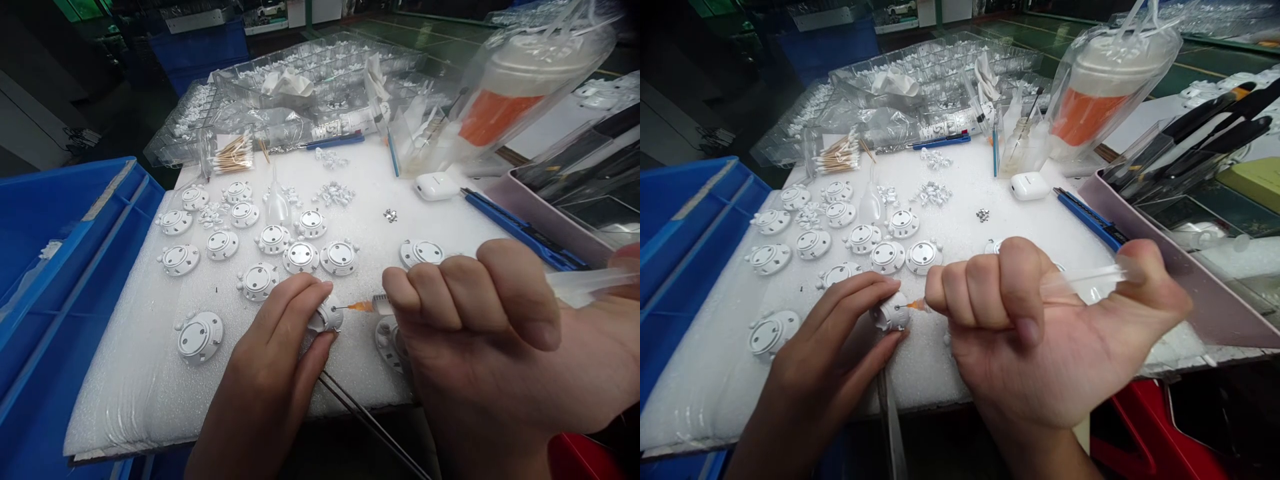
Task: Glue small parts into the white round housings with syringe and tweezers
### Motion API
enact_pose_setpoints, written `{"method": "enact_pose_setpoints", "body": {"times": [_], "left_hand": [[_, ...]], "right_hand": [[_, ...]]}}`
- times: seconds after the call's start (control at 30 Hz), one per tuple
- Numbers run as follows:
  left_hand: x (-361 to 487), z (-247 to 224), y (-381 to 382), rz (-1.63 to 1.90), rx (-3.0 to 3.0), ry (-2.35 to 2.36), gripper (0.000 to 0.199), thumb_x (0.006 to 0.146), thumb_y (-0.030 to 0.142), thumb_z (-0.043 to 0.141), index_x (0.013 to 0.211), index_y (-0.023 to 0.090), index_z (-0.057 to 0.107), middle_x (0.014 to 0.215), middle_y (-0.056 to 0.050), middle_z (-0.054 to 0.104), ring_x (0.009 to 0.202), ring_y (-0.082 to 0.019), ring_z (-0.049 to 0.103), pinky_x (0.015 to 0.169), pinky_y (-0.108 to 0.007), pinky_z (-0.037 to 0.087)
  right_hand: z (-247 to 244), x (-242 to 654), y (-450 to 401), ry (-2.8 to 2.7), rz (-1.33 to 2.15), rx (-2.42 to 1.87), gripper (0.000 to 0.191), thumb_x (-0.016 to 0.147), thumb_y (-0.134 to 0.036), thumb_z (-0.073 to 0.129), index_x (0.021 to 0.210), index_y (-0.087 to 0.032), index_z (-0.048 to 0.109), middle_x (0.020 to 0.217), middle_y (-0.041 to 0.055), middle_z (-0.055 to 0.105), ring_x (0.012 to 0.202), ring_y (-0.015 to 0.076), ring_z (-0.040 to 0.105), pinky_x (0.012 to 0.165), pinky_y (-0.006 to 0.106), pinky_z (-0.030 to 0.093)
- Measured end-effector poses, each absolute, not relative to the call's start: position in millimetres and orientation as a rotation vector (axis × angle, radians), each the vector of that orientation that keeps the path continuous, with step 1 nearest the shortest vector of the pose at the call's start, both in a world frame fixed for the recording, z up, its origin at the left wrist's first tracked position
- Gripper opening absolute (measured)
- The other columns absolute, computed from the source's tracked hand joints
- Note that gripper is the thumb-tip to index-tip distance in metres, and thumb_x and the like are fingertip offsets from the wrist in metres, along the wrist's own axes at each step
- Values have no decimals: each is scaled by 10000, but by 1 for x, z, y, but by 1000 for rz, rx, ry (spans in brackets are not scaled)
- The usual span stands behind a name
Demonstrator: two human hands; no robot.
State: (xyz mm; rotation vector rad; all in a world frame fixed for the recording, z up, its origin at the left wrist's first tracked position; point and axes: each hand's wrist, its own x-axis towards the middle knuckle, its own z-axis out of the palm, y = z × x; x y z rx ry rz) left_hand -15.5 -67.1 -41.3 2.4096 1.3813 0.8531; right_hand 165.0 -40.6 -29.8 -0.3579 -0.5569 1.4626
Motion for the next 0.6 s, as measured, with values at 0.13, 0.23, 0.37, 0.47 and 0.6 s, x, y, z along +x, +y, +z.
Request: {"method": "enact_pose_setpoints", "body": {"times": [0.13,0.23,0.37,0.47,0.6], "left_hand": [[-16,-41,-67,858,2423,1384,389,912,123,593,1285,172,492,1325,-22,522,1291,-68,447,1137,-107,258],[-16,-40,-67,858,2422,1396,394,913,126,593,1290,182,492,1331,-16,524,1291,-68,452,1135,-108,265],[-16,-41,-67,849,2417,1396,397,919,140,589,1298,194,482,1336,-15,523,1296,-74,450,1144,-128,267],[-16,-41,-66,846,2419,1392,403,920,137,588,1303,194,478,1343,-14,518,1300,-71,445,1146,-124,263],[-16,-41,-67,852,2420,1396,404,919,134,587,1304,196,480,1345,-13,520,1302,-76,447,1148,-131,269]], "right_hand": [[-31,166,-38,-750,1423,-345,665,821,-695,488,454,-187,265,380,-65,243,378,80,283,470,291,359],[-32,167,-36,-779,1408,-356,667,827,-706,468,460,-188,263,384,-64,239,378,82,279,465,295,356],[-33,166,-38,-773,1419,-297,646,824,-689,479,462,-198,266,387,-57,262,375,91,284,471,314,343],[-34,165,-43,-652,1455,-301,614,858,-635,465,482,-200,247,426,-51,283,414,100,284,514,319,350],[-32,164,-44,-634,1460,-306,620,856,-633,488,491,-200,233,438,-54,275,426,103,276,528,318,350]]}}
